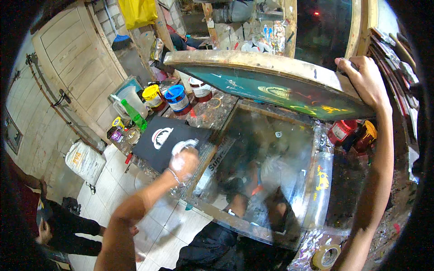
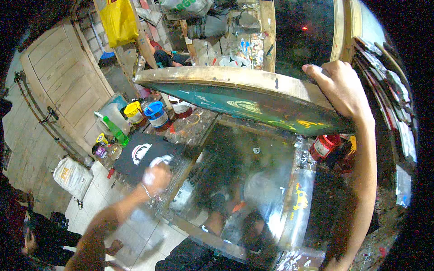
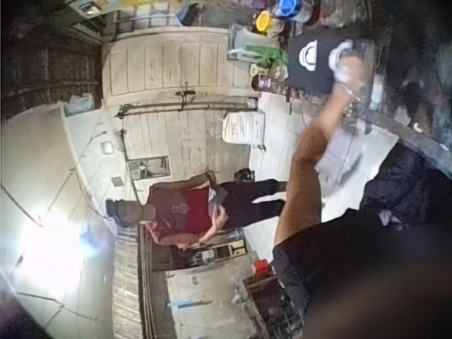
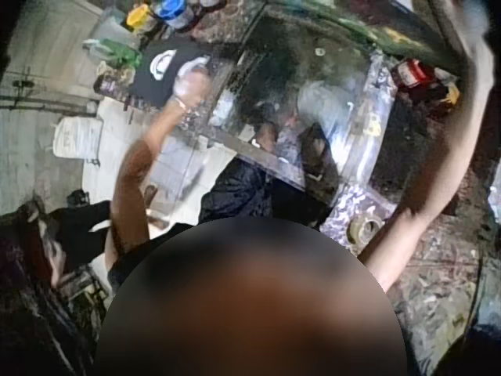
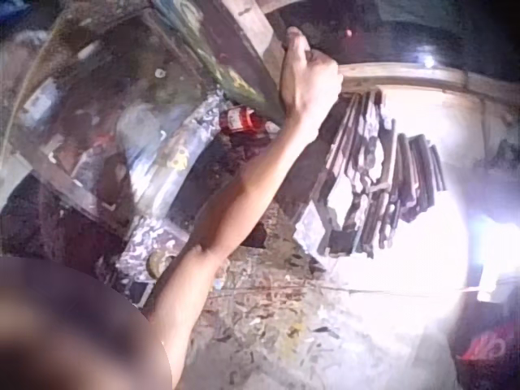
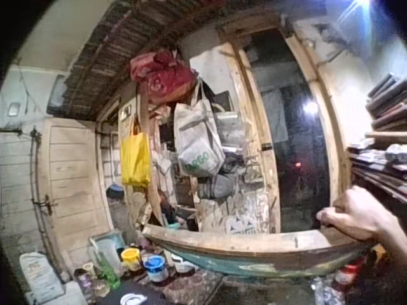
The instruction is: The person performs screen printing on black t-shirts. They place a t-shirt under a screen, pour yellow ink onto the screen, and use a squeegee to pull the ink across the mesh. After each print, they lift the screen, remove the printed t-shirt, and place a new one underneath to repeat the process.
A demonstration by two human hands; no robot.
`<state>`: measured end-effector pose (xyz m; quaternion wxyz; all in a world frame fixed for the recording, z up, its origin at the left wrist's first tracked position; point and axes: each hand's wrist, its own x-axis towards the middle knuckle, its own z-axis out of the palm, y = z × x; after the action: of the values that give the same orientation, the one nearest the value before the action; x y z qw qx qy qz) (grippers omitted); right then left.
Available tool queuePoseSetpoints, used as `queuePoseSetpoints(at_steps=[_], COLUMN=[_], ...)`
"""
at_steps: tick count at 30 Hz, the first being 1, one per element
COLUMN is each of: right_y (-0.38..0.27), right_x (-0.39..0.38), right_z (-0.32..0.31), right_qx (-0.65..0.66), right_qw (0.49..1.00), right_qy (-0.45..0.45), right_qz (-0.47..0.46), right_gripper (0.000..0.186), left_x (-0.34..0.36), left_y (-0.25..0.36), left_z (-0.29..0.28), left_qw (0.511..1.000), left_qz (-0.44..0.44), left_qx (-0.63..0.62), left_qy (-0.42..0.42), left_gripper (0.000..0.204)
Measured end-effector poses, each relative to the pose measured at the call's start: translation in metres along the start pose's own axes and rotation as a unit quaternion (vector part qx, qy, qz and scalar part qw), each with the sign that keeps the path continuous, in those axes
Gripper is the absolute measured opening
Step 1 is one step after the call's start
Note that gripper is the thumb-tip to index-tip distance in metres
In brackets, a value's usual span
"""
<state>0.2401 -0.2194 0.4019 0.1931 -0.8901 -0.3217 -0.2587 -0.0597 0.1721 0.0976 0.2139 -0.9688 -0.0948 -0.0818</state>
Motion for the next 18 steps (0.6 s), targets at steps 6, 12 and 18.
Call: queuePoseSetpoints(at_steps=[6, 12, 18], right_y=[0.002, 0.006, 0.002], right_x=[-0.004, -0.002, -0.007], right_z=[0.001, 0.002, 0.0], right_qx=[0.027, 0.005, -0.009], right_qw=[0.999, 1.0, 0.996], right_qy=[0.019, 0.019, 0.039], right_qz=[-0.017, -0.024, -0.075], right_gripper=[0.065, 0.068, 0.071], left_x=[-0.019, -0.031, -0.028], left_y=[0.169, 0.191, 0.194], left_z=[-0.042, -0.031, -0.031], left_qw=[0.961, 0.907, 0.867], left_qz=[0.108, -0.017, -0.058], left_qx=[-0.25, -0.404, -0.47], left_qy=[-0.051, -0.12, -0.157], left_gripper=[0.011, 0.03, 0.038])
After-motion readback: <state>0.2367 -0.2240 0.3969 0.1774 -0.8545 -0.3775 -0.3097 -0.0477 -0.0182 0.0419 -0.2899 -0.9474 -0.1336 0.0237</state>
